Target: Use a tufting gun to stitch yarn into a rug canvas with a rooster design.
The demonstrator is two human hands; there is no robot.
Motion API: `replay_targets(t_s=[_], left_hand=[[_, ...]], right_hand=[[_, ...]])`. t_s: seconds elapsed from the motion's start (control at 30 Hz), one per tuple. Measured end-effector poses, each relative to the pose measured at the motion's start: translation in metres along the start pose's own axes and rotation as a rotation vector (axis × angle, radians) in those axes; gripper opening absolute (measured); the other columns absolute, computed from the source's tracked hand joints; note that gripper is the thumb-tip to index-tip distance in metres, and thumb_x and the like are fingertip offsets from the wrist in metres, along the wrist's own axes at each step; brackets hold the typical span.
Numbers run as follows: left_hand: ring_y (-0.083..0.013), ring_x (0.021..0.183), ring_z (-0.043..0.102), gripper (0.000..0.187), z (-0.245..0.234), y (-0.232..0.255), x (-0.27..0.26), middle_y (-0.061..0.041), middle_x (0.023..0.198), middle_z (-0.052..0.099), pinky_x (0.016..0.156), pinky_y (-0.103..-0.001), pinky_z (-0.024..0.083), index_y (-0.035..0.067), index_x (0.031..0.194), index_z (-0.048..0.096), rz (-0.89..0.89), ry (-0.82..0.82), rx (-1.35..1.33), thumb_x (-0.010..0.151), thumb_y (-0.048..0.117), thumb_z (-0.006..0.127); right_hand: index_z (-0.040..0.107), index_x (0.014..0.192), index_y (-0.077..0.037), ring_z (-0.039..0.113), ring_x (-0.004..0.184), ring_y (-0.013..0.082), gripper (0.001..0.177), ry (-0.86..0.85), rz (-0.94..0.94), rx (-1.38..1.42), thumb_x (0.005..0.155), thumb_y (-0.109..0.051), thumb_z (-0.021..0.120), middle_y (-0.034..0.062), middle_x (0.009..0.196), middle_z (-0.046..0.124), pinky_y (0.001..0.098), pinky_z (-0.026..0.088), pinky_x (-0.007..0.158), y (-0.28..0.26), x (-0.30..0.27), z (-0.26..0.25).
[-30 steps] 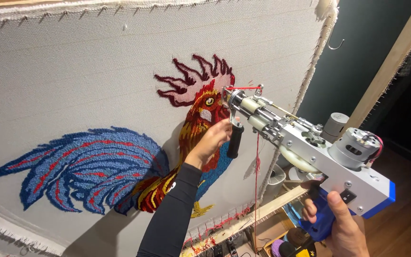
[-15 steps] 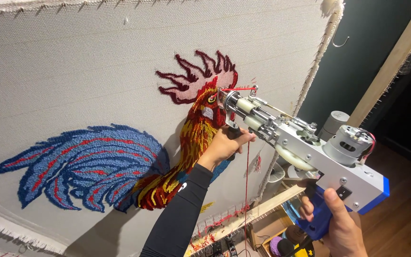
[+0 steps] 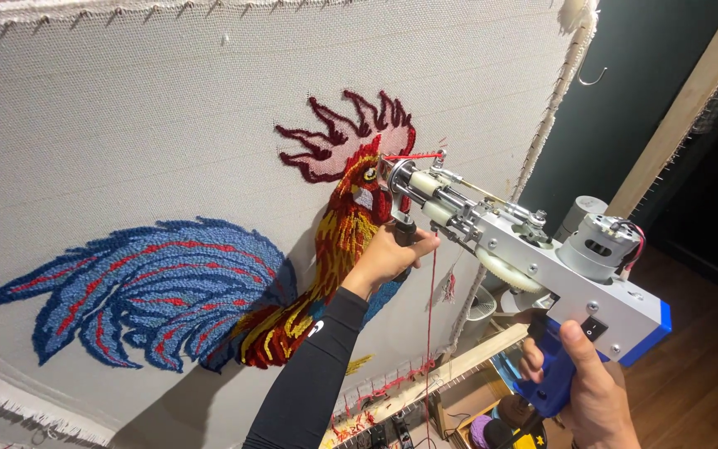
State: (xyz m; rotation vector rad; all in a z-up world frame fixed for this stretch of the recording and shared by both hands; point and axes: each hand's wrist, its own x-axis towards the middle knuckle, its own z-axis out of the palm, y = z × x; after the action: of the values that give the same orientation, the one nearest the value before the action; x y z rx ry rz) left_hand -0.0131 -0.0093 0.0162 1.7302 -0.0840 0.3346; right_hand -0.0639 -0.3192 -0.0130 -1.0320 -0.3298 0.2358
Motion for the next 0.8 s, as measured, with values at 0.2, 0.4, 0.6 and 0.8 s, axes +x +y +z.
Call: replay_targets(t_s=[0.2, 0.4, 0.6, 0.8], left_hand=[[-0.0082, 0.062, 0.063, 0.032, -0.002, 0.004, 0.000, -0.002, 0.077, 0.072, 0.059, -0.025, 0.052, 0.005, 0.098, 0.079, -0.013, -0.016, -0.011, 0.084, 0.033, 0.081], [-0.0081, 0.060, 0.059, 0.030, -0.006, -0.002, 0.009, -0.002, 0.084, 0.072, 0.055, -0.025, 0.050, 0.003, 0.097, 0.077, 0.020, 0.019, -0.111, 0.083, 0.029, 0.082], [-0.0083, 0.054, 0.057, 0.031, -0.021, -0.030, 0.034, 0.000, 0.078, 0.066, 0.051, -0.026, 0.048, 0.004, 0.103, 0.071, -0.028, 0.121, -0.181, 0.083, 0.025, 0.082], [-0.0088, 0.053, 0.055, 0.040, -0.039, -0.032, 0.044, 0.000, 0.080, 0.067, 0.050, -0.027, 0.046, 0.006, 0.114, 0.069, -0.105, 0.157, -0.133, 0.084, 0.029, 0.081]], right_hand=[[0.053, 0.123, 0.002, 0.050, 0.059, 0.0195, 0.052, 0.023, -0.017, -0.034, 0.098, -0.042, 0.061, 0.0138, 0.072, 0.054, 0.0330, 0.044, 0.054, -0.006, -0.001, 0.018], [0.053, 0.118, 0.000, 0.051, 0.060, 0.0195, 0.050, 0.045, 0.013, -0.077, 0.095, -0.043, 0.063, 0.0129, 0.072, 0.055, 0.0333, 0.045, 0.056, -0.008, 0.003, 0.035], [0.054, 0.112, -0.003, 0.055, 0.061, 0.0177, 0.043, 0.187, 0.056, -0.208, 0.091, -0.038, 0.067, 0.0080, 0.072, 0.057, 0.0329, 0.045, 0.053, -0.004, 0.009, 0.070], [0.061, 0.104, 0.001, 0.054, 0.059, 0.0168, 0.038, 0.122, 0.020, -0.320, 0.090, -0.033, 0.069, 0.0079, 0.069, 0.056, 0.0328, 0.045, 0.052, 0.006, 0.012, 0.093]])
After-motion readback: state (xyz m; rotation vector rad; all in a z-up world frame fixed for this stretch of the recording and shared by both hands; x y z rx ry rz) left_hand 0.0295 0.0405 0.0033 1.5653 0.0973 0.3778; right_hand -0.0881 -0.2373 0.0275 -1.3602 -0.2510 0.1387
